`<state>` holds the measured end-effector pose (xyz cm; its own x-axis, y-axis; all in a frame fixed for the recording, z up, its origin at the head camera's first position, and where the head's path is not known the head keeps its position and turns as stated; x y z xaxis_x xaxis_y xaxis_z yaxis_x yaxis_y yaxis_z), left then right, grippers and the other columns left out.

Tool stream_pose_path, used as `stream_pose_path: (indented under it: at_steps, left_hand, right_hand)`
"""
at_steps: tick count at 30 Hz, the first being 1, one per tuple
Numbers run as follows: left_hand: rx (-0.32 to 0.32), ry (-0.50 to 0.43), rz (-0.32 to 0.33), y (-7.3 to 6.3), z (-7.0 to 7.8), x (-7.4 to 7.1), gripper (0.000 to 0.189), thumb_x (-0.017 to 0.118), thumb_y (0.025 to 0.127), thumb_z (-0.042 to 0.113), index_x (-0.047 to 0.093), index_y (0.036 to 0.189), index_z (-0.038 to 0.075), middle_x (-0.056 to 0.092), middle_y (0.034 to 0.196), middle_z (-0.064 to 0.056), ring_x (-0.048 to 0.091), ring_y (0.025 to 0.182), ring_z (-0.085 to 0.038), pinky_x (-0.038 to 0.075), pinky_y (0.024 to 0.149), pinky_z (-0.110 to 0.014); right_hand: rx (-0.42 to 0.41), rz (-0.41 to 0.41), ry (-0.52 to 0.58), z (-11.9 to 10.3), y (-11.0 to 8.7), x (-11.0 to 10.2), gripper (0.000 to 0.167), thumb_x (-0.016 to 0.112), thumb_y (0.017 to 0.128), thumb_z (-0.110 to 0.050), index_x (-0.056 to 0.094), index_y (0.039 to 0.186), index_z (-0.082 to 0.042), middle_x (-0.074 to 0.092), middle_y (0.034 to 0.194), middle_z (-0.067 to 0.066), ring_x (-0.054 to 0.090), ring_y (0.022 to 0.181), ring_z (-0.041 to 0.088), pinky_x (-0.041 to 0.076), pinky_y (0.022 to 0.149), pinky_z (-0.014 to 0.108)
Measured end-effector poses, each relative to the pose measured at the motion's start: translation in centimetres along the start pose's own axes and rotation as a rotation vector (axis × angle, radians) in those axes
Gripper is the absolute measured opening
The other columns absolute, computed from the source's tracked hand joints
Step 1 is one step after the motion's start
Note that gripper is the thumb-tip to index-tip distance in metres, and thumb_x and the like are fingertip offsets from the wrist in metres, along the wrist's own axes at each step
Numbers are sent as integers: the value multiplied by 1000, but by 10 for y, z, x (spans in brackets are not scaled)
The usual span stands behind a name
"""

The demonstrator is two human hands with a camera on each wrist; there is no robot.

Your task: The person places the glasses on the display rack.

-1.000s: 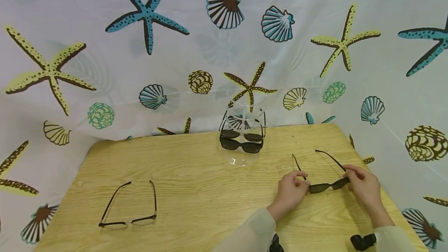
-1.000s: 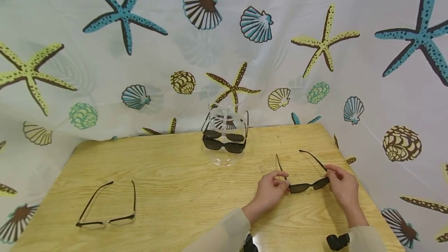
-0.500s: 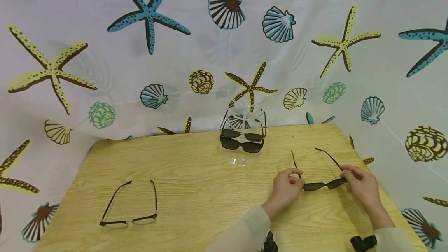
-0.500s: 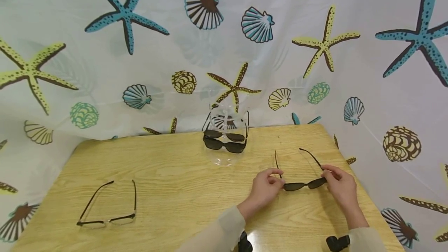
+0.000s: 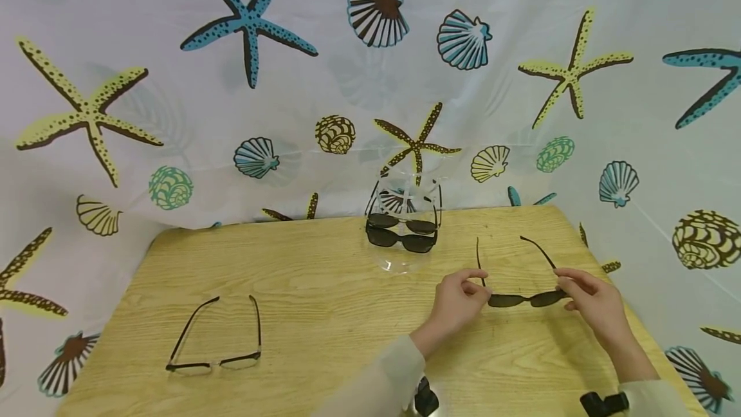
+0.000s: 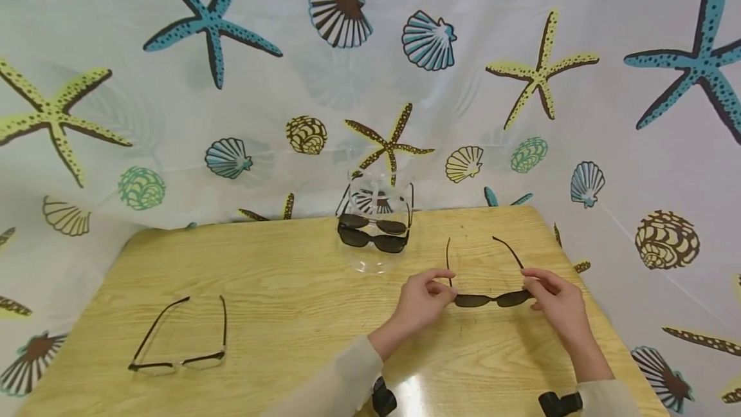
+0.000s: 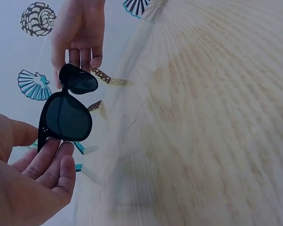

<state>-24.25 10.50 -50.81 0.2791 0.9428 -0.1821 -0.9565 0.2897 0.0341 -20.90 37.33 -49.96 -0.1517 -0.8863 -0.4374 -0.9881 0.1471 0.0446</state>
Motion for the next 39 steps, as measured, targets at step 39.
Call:
stream_pose_path:
  at_steps: [39]
  left_hand:
    - [144,-18,-115,-28,41,-79,42,73,101,16,67,142,9,80,103,-19,75,87,-12,55,74,-21]
  right_hand:
    - [-70,-179,46,-60,-13,24,49,66,106,-32,58,150,-10,71,106,-17,70,82,16,57,82,28]
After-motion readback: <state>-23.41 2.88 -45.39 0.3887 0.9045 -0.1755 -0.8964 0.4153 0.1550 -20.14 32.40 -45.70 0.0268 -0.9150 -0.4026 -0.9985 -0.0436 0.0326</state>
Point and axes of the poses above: each hand's wrist, its own y-axis towards the middle knuckle, its own x-axis out of the palm, z = x × y, the point moved 3 cm from there along y, towards the middle knuckle
